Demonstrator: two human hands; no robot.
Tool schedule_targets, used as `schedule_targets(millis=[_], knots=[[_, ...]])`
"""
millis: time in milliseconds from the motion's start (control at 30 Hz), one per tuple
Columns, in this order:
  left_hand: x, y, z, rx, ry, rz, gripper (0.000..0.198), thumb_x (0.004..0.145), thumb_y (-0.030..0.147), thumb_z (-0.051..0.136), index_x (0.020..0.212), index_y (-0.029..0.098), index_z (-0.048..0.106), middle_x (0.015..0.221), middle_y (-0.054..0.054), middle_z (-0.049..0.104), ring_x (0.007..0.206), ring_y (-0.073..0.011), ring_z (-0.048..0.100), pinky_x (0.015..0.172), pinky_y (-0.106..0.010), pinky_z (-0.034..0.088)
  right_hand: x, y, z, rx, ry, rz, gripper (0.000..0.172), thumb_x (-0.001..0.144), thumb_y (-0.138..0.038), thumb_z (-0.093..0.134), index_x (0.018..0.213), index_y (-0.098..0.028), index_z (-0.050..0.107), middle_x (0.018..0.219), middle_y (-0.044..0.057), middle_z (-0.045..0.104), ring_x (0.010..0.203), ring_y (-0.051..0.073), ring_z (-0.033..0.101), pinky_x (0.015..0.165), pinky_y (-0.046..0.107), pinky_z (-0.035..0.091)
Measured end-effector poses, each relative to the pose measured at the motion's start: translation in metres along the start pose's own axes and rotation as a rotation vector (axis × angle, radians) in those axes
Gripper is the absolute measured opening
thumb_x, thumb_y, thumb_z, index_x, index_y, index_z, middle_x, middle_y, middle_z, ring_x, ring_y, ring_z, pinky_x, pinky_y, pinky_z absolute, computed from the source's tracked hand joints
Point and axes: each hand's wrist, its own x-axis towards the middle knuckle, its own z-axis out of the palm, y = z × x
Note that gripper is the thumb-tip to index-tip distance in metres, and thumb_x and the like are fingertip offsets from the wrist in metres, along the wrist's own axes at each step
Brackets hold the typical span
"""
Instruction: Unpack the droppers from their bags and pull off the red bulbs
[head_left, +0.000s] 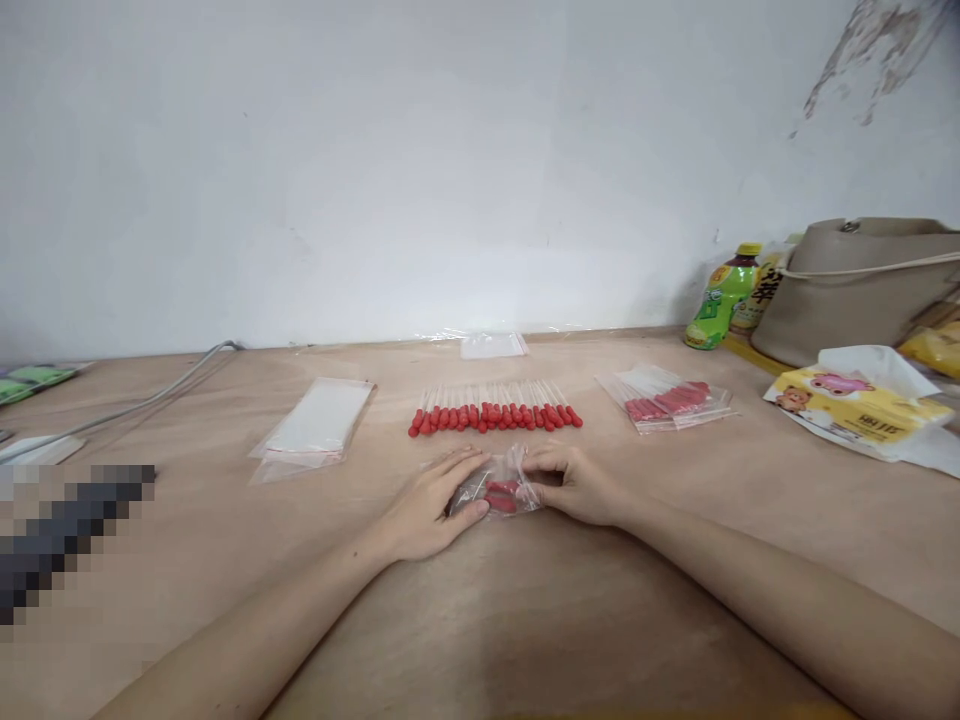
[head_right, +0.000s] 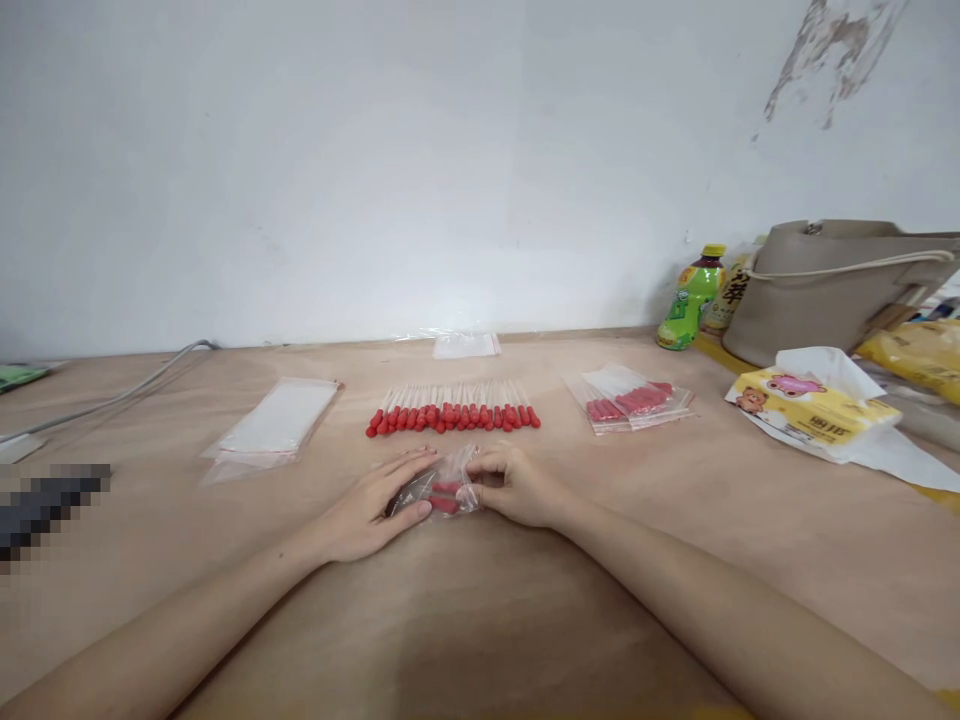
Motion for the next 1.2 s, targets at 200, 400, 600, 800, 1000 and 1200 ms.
schedule_targets(millis=[200, 400, 600, 800, 1000, 1200], knots=[[0.004, 0.003, 0.004, 0.009, 0.054, -0.044, 0.046, 0.088, 0.039, 0.04, 0.13, 0.02, 0.036, 0.131, -0.008, 0.046, 0.12, -0.0218, 0.043, 0.099, -0.04, 0.037, 0.002, -0.006, 0.006, -0.027, -0.01, 0.053, 0.022, 0.067, -0.038, 0.068, 0.081, -0.02, 0.066, 0.087, 0.003, 0.062, 0.083, 0.017, 0.055, 0.074, 0.029, 0.042], [0.001, -0.001, 0.004, 0.002, 0.02, 0.009, 0.055, 0.086, 0.041, 0.043, 0.135, 0.019, 0.028, 0.136, -0.009, 0.039, 0.124, -0.0225, 0.037, 0.102, -0.041, 0.033, 0.002, -0.01, 0.008, 0.016, 0.064, 0.107, 0.012, 0.076, -0.03, 0.06, 0.08, -0.018, 0.06, 0.078, 0.001, 0.062, 0.071, 0.013, 0.055, 0.066, 0.026, 0.043], [-0.001, -0.001, -0.005, 0.073, -0.141, 0.075, 0.068, 0.083, 0.052, 0.044, 0.139, 0.024, 0.018, 0.145, -0.007, 0.023, 0.132, -0.0262, 0.023, 0.106, -0.046, 0.025, -0.001, -0.01, 0.0, 0.019, -0.052, 0.177, 0.017, 0.064, -0.022, 0.067, 0.078, -0.017, 0.058, 0.072, -0.002, 0.059, 0.061, 0.01, 0.05, 0.054, 0.02, 0.039], [-0.001, -0.001, -0.009, 0.144, -0.239, 0.102, 0.07, 0.082, 0.056, 0.041, 0.14, 0.026, 0.016, 0.147, -0.006, 0.011, 0.134, -0.0265, 0.012, 0.109, -0.046, 0.018, -0.001, -0.013, -0.001, 0.087, -0.035, 0.271, 0.012, 0.065, -0.021, 0.062, 0.073, -0.017, 0.054, 0.061, -0.004, 0.053, 0.053, 0.007, 0.045, 0.047, 0.018, 0.035], [-0.001, -0.003, -0.006, 0.158, -0.235, 0.09, 0.073, 0.081, 0.058, 0.04, 0.14, 0.025, 0.012, 0.147, -0.006, 0.01, 0.135, -0.026, 0.011, 0.109, -0.044, 0.017, -0.003, -0.008, -0.006, 0.182, -0.027, 0.258, 0.015, 0.062, -0.012, 0.059, 0.075, -0.016, 0.053, 0.062, -0.004, 0.053, 0.054, 0.007, 0.047, 0.049, 0.018, 0.037], [-0.002, -0.003, -0.005, 0.181, -0.22, 0.104, 0.073, 0.083, 0.057, 0.04, 0.141, 0.024, 0.009, 0.147, -0.007, 0.007, 0.135, -0.0262, 0.01, 0.109, -0.045, 0.018, 0.001, 0.005, -0.035, 0.39, -0.052, 0.377, 0.018, 0.061, -0.018, 0.066, 0.076, -0.014, 0.057, 0.073, 0.001, 0.063, 0.065, 0.01, 0.059, 0.061, 0.023, 0.045]])
